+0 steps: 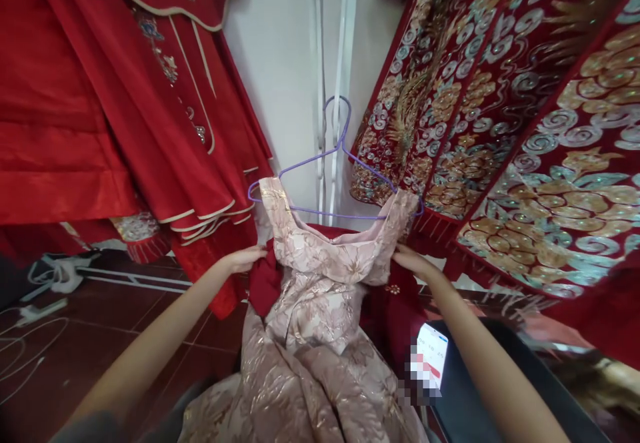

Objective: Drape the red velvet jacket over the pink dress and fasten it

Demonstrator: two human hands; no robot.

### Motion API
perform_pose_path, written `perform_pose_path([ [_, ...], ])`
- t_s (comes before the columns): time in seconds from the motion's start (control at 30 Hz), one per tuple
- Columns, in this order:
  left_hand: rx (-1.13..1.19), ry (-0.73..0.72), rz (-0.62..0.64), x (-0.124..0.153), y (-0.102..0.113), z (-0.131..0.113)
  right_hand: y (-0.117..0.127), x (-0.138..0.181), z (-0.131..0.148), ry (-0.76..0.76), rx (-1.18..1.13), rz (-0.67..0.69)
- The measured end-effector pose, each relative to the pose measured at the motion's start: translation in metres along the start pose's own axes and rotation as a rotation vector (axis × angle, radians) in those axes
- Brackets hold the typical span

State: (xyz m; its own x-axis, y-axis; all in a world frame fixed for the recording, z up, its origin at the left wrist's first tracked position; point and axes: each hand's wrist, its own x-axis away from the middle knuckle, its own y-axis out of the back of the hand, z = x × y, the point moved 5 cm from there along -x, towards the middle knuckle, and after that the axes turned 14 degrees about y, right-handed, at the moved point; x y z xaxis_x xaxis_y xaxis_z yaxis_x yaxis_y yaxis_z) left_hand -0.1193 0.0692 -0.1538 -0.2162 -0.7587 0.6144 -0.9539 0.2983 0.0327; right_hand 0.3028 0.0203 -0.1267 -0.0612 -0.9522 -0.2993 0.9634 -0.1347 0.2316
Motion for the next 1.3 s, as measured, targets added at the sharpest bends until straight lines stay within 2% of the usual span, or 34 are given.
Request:
perform_pose_path([
  [0.1,0.000,-0.131,-0.097,0.018,0.015,-0.033,0.012,0.001,0.008,-0.050,-0.246,0.132],
  [0.13,0.011,-0.219,-0.138,0.027,0.020,-0.051,0.020,-0.003,0.016,-0.032,-0.332,0.091],
  [0.17,0.013,-0.394,-0.200,0.041,0.023,-0.074,0.029,-0.007,0.026,-0.011,-0.403,0.009],
  [0.23,0.019,-0.731,-0.269,0.072,0.021,-0.117,0.047,-0.016,0.044,0.025,-0.469,-0.252],
  [0.27,-0.028,-0.864,-0.277,0.086,0.015,-0.135,0.051,-0.020,0.055,0.056,-0.459,-0.320],
  [0.3,-0.120,-0.976,-0.301,0.099,0.006,-0.149,0.052,-0.025,0.066,0.105,-0.401,-0.347],
  [0.37,-0.408,-1.100,-0.393,0.116,-0.015,-0.168,0.050,-0.032,0.091,0.286,-0.179,-0.349],
  [0.47,-0.735,-1.129,-0.495,0.121,-0.037,-0.177,0.042,-0.037,0.120,0.548,0.200,-0.288],
  [0.53,-0.825,-1.134,-0.514,0.118,-0.042,-0.179,0.039,-0.039,0.126,0.577,0.333,-0.261],
  [0.6,-0.843,-1.163,-0.495,0.116,-0.042,-0.179,0.041,-0.041,0.126,0.564,0.356,-0.289],
  [0.67,-0.796,-1.204,-0.481,0.115,-0.038,-0.179,0.047,-0.041,0.122,0.575,0.313,-0.351],
  [0.77,-0.663,-1.206,-0.523,0.116,-0.022,-0.173,0.059,-0.037,0.111,0.587,0.241,-0.514],
  [0.87,-0.554,-1.140,-0.615,0.113,0.002,-0.152,0.069,-0.024,0.091,0.513,0.189,-0.670],
  [0.93,-0.495,-1.069,-0.699,0.109,0.017,-0.131,0.069,-0.009,0.074,0.429,0.160,-0.763],
  [1.0,-0.445,-0.956,-0.714,0.102,0.025,-0.106,0.064,0.013,0.056,0.339,0.116,-0.871],
  [1.03,-0.415,-0.903,-0.677,0.097,0.026,-0.094,0.060,0.025,0.046,0.295,0.064,-0.927],
  [1.07,-0.375,-0.858,-0.617,0.092,0.024,-0.084,0.053,0.035,0.036,0.241,-0.010,-0.926],
  [1.13,-0.290,-0.765,-0.451,0.084,0.012,-0.067,0.037,0.051,0.021,0.150,-0.136,-0.861],
  [1.23,-0.182,-0.668,-0.153,0.078,-0.022,-0.056,0.021,0.065,0.012,0.122,-0.203,-0.801],
  [1.3,-0.116,-0.664,0.005,0.079,-0.049,-0.059,0.018,0.068,0.012,0.124,-0.208,-0.785],
])
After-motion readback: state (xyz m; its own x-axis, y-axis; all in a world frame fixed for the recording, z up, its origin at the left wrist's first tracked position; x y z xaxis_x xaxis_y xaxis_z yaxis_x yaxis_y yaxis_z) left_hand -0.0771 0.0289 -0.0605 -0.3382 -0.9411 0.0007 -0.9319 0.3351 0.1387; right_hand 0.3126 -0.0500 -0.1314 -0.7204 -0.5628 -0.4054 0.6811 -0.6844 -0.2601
